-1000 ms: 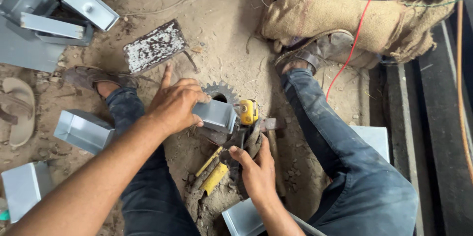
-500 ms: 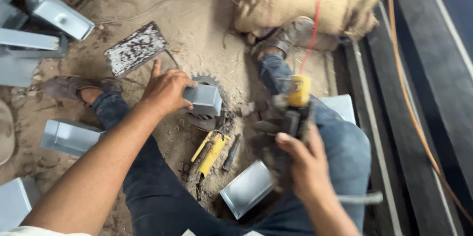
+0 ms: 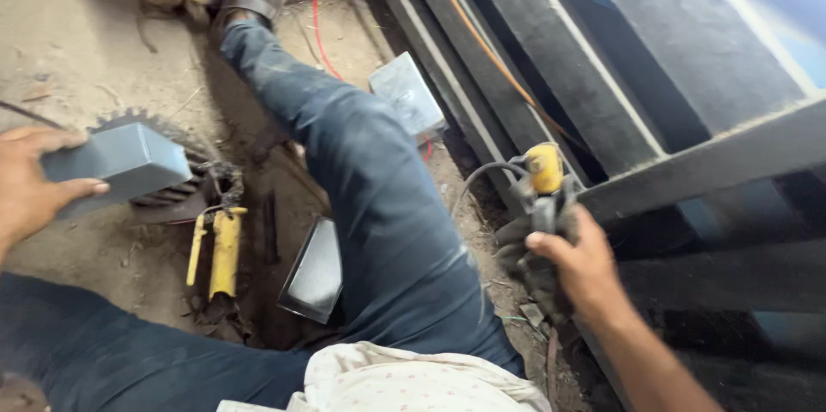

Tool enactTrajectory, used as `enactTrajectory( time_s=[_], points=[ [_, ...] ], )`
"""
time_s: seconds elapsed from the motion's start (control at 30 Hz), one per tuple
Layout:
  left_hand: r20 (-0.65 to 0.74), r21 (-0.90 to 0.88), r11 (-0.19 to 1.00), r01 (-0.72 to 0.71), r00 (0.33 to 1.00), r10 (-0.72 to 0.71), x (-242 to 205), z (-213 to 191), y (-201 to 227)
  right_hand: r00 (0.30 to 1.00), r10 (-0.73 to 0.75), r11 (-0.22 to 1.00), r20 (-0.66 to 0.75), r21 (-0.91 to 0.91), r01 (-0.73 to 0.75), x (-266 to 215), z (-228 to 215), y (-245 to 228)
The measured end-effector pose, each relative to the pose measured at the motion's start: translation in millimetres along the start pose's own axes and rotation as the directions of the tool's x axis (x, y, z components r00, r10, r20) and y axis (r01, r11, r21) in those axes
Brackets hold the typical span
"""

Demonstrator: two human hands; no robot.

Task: The person sits on the ground and welds the seams of small rectangular metal boxes using a handheld welding tool. They reposition the boxes between welds and occasionally use a hammer to tap the welded joints.

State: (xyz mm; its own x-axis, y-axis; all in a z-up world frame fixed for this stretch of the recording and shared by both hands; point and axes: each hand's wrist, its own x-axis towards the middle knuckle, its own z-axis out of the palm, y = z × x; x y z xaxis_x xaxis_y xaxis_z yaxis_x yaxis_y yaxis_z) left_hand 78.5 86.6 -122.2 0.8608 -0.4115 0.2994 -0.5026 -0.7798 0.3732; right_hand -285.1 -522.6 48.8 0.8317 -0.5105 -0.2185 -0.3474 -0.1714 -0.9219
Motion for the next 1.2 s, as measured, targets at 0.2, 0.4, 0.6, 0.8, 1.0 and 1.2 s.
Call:
enactTrajectory(
  time_s=[0.2,0.4,0.6,0.8,1.0,1.2],
  points=[
    [0.018,0.105,0.992,0.062,0.998,-0.064,-12,-19,13,0.986,0.139,0.856,-0.086,-0.491,-0.164,20,46,122],
    [-0.004,0.286,0.957,0.041,0.999,-0.041,-13,-43,63,0.989,-0.147,0.472,0.033,-0.876,0.1,62,76,216],
    [0.052,0.346,0.937,0.059,0.995,-0.081,-2,-64,100,0.997,-0.064,0.349,0.046,-0.935,0.066,70,75,263],
    [0.241,0.312,0.938,0.15,0.943,-0.231,20,-93,137,1.0,-0.013,0.516,0.005,-0.856,0.011,67,52,251],
    [0.237,0.289,0.905,0.312,0.893,-0.383,20,-91,171,0.954,0.062,0.557,0.293,-0.803,0.21,41,21,148],
    [-0.164,0.049,0.894,0.445,0.887,-0.432,2,-58,160,0.933,-0.357,0.785,0.056,-0.524,0.332,32,54,-13]
  ],
)
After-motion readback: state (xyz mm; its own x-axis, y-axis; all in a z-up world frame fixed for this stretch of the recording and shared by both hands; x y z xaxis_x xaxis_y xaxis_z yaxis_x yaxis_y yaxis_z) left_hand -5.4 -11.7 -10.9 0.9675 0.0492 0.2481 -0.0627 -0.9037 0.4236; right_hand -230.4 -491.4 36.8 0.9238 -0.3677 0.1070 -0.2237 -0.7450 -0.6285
